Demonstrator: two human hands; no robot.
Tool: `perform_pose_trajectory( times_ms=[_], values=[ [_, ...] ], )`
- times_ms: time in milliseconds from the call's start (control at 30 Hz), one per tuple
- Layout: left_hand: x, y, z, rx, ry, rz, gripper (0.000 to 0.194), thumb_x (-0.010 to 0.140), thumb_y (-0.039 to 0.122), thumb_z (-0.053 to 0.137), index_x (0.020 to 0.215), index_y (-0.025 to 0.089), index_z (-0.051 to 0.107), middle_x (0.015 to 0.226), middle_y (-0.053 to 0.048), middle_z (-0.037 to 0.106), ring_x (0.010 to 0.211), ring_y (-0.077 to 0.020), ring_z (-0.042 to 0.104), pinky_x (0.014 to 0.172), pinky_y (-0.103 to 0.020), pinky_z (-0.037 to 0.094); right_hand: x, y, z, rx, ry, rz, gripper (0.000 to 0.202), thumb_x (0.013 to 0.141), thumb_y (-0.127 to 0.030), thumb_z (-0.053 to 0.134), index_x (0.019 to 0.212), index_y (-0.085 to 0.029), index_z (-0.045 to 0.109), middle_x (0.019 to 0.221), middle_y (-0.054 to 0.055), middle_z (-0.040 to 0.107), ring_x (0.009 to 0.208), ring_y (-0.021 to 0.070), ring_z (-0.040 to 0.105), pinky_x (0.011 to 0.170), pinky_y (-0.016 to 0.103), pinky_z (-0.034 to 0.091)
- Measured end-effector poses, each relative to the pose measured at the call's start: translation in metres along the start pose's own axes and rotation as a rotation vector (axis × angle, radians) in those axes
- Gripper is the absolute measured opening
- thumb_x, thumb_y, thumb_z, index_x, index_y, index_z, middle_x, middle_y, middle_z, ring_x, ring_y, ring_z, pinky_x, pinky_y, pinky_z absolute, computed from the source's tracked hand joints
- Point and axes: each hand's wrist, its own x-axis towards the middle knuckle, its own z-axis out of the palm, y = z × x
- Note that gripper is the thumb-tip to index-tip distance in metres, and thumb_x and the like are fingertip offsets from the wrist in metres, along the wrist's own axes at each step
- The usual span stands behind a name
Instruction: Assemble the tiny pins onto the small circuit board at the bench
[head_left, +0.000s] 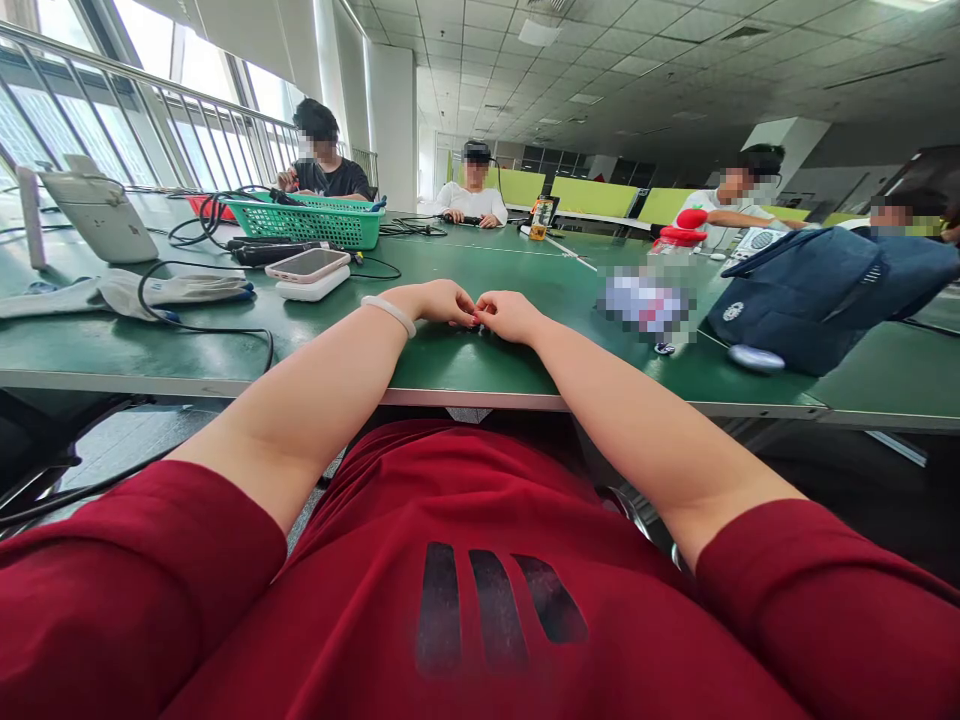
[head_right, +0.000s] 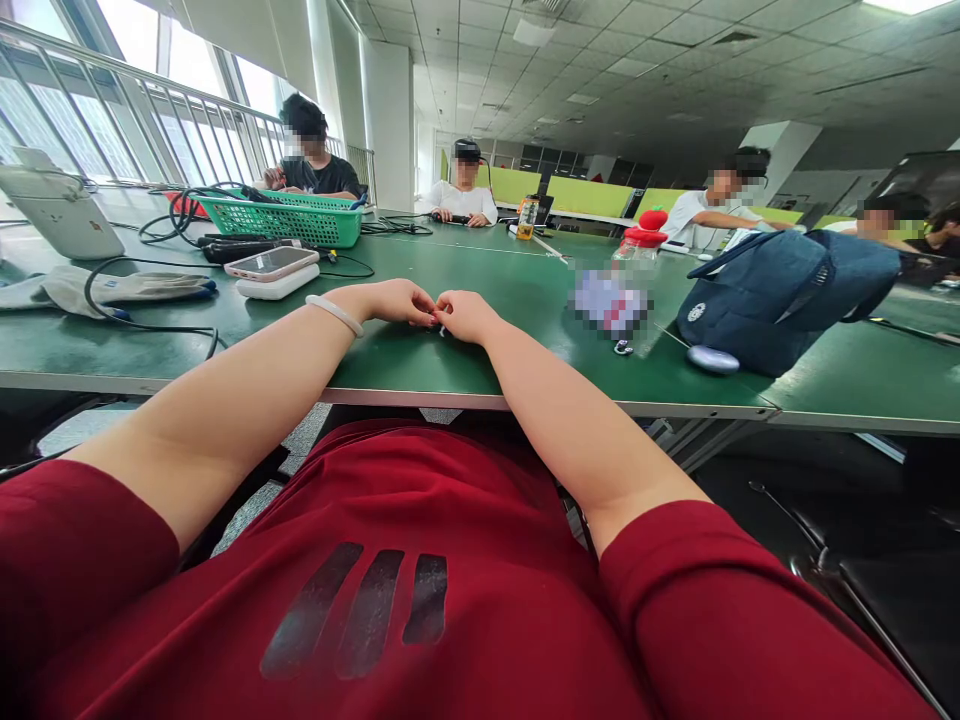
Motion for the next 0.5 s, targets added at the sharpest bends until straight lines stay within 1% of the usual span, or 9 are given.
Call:
perform_pose_trajectory(
  times_ms=[200, 300, 500],
  values=[
    [-0.0026, 0.0050, -0.0001, 0.047, 0.000, -0.025, 0.044, 0.066, 0.048, 0.063, 0.095, 0.018, 0.074, 0.073, -0.002, 0.067, 0.067, -0.0132, 0.054, 0.070, -0.023, 0.039, -0.0020, -0.0018, -0.0019, 0.005, -0.008, 0.015, 0.017, 0.085, -0.026, 0.052, 0.091, -0.017, 0.066, 0.082, 0.002, 0.067, 0.069, 0.0110, 0.056, 0.062, 0.021, 0.036],
    [-0.0028, 0.0055, 0.0001, 0.052, 0.004, -0.028, 0.044, 0.066, 0.049, 0.063, 0.095, 0.018, 0.075, 0.071, -0.002, 0.067, 0.067, -0.0141, 0.055, 0.071, -0.024, 0.039, -0.0025, -0.0026, -0.0025, 0.005, -0.011, 0.017, 0.017, 0.085, -0.026, 0.052, 0.091, -0.017, 0.066, 0.082, 0.002, 0.067, 0.069, 0.0110, 0.056, 0.062, 0.021, 0.036],
    [-0.0018, 0.0048, 0.0000, 0.069, 0.007, -0.015, 0.042, 0.066, 0.049, 0.062, 0.093, 0.020, 0.075, 0.066, 0.000, 0.064, 0.064, -0.0127, 0.053, 0.068, -0.023, 0.038, -0.0039, -0.0050, -0.0041, 0.006, -0.019, 0.026, 0.017, 0.084, -0.024, 0.053, 0.092, -0.017, 0.066, 0.082, 0.002, 0.068, 0.070, 0.0110, 0.057, 0.064, 0.021, 0.037]
  ],
)
